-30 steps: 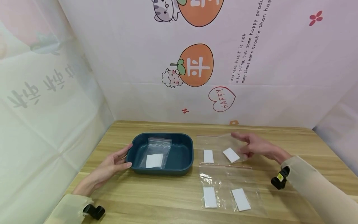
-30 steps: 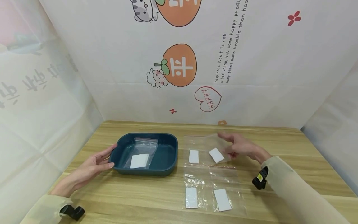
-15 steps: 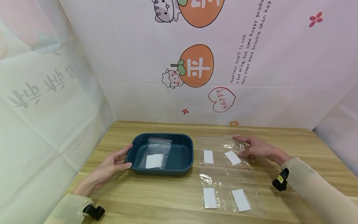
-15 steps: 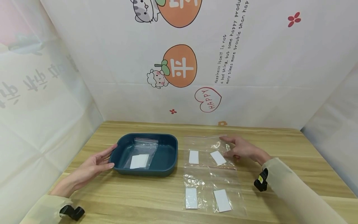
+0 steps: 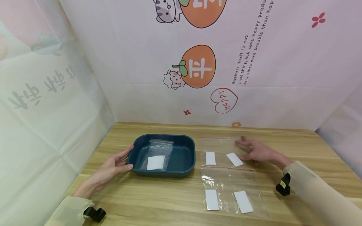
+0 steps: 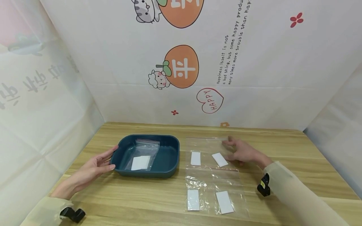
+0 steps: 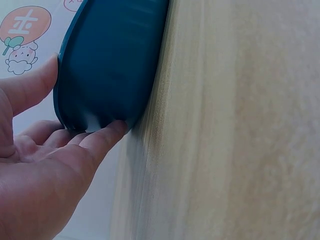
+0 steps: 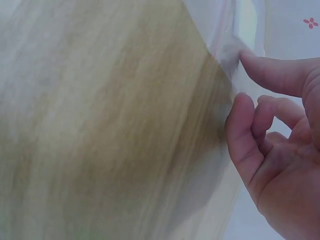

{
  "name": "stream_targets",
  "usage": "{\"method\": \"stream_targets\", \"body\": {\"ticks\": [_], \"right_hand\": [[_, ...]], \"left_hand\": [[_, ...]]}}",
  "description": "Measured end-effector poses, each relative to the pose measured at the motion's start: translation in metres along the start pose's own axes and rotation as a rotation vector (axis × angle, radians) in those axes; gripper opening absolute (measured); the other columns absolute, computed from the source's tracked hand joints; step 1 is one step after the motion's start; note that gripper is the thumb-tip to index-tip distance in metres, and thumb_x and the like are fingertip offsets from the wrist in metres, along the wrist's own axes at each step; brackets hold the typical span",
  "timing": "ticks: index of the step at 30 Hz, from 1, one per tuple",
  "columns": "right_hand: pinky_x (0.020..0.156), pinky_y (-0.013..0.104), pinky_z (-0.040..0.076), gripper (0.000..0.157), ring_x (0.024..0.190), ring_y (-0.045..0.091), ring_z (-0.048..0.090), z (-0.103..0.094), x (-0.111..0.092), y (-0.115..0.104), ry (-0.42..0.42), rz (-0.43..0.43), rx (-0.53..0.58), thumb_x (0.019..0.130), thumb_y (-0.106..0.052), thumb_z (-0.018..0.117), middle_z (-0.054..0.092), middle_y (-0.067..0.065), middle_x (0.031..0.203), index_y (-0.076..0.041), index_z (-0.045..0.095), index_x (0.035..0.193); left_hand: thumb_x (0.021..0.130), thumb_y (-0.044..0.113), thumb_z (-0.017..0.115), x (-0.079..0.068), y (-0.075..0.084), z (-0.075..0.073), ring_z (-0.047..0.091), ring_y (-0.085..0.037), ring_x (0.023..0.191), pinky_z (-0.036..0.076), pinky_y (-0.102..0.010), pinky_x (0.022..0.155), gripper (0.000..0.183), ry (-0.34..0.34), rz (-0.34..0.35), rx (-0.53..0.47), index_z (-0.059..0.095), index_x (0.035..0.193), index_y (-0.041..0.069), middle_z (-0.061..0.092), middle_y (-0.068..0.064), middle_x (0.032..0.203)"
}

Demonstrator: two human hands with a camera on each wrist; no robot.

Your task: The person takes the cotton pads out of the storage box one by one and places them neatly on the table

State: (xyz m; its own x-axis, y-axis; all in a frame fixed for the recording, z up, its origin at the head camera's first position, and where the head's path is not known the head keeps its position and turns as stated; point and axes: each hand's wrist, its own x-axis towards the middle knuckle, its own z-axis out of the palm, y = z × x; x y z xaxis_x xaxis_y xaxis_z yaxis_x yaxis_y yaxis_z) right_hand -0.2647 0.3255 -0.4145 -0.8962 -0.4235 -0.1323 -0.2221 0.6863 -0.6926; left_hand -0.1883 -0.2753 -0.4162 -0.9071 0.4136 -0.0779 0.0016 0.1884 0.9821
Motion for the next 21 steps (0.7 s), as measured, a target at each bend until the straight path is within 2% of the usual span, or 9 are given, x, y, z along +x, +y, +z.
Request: {"method": "stream_targets", "body": {"ticks": [5,8,9,10,13,14,16,19,21], "right_hand": [[0.049,0.034,0.052,0.073,0.051,0.020,0.053,0.003,-0.003,-0.003,0.016,-0.020,-0.042,0.094,-0.019,0.081,0.012,0.039,0.166,0.007,0.048,0.153],[0.048,0.036,0.053,0.070,0.049,0.019,0.052,0.005,-0.005,-0.006,-0.001,-0.031,-0.055,0.096,-0.023,0.079,0.016,0.037,0.166,0.006,0.050,0.152],[0.045,0.037,0.053,0.070,0.044,0.020,0.047,0.006,-0.006,-0.007,-0.007,-0.029,-0.053,0.097,-0.024,0.079,0.018,0.035,0.166,0.006,0.050,0.152],[0.045,0.036,0.052,0.069,0.045,0.021,0.051,0.007,-0.006,-0.008,-0.009,-0.040,-0.072,0.097,-0.026,0.079,0.020,0.036,0.165,0.006,0.051,0.152],[0.048,0.033,0.049,0.067,0.071,0.027,0.067,0.008,-0.008,-0.009,0.004,-0.070,-0.135,0.098,-0.030,0.077,0.027,0.037,0.163,0.006,0.054,0.149],[0.048,0.033,0.049,0.066,0.072,0.029,0.067,0.008,-0.008,-0.010,0.007,-0.071,-0.142,0.099,-0.030,0.077,0.028,0.037,0.162,0.007,0.054,0.149],[0.047,0.032,0.048,0.066,0.071,0.027,0.066,0.008,-0.009,-0.010,0.012,-0.073,-0.154,0.099,-0.030,0.076,0.029,0.037,0.162,0.007,0.054,0.149],[0.044,0.032,0.047,0.067,0.047,0.019,0.050,0.008,-0.009,-0.011,0.005,-0.063,-0.148,0.099,-0.030,0.076,0.027,0.037,0.162,0.008,0.053,0.149],[0.043,0.034,0.048,0.067,0.042,0.018,0.042,0.008,-0.009,-0.012,0.002,-0.057,-0.151,0.099,-0.029,0.076,0.027,0.037,0.162,0.007,0.053,0.149]], "left_hand": [[0.104,0.011,0.068,0.000,-0.001,0.000,0.016,-0.051,0.153,0.044,-0.028,0.108,0.086,-0.002,0.005,-0.010,0.014,0.170,0.011,0.002,-0.015,0.175],[0.104,0.011,0.068,0.000,-0.001,0.000,0.016,-0.051,0.153,0.044,-0.028,0.108,0.086,-0.003,0.008,-0.010,0.014,0.170,0.010,0.002,-0.015,0.175],[0.103,0.011,0.069,0.000,-0.001,0.000,0.016,-0.051,0.153,0.044,-0.028,0.108,0.086,-0.004,0.008,-0.010,0.014,0.170,0.010,0.002,-0.015,0.175],[0.104,0.011,0.068,0.000,-0.001,0.000,0.016,-0.051,0.153,0.043,-0.028,0.108,0.086,-0.004,0.009,-0.010,0.014,0.170,0.010,0.002,-0.015,0.175],[0.104,0.011,0.068,-0.001,-0.001,0.000,0.016,-0.051,0.153,0.043,-0.029,0.109,0.085,-0.005,0.007,-0.006,0.014,0.170,0.011,0.002,-0.015,0.175],[0.104,0.011,0.067,-0.001,-0.001,0.000,0.016,-0.051,0.154,0.043,-0.030,0.109,0.085,-0.005,0.006,-0.004,0.014,0.170,0.011,0.002,-0.015,0.175],[0.105,0.010,0.066,-0.001,0.000,-0.001,0.016,-0.051,0.154,0.043,-0.032,0.111,0.084,-0.004,0.003,0.001,0.015,0.170,0.012,0.002,-0.014,0.175],[0.105,0.010,0.066,-0.001,0.000,-0.001,0.016,-0.051,0.154,0.042,-0.035,0.112,0.083,-0.001,-0.002,0.008,0.015,0.170,0.013,0.003,-0.014,0.175],[0.105,0.010,0.066,-0.001,0.001,-0.001,0.016,-0.050,0.154,0.042,-0.036,0.113,0.083,0.001,-0.003,0.011,0.015,0.170,0.013,0.003,-0.014,0.175]]}}
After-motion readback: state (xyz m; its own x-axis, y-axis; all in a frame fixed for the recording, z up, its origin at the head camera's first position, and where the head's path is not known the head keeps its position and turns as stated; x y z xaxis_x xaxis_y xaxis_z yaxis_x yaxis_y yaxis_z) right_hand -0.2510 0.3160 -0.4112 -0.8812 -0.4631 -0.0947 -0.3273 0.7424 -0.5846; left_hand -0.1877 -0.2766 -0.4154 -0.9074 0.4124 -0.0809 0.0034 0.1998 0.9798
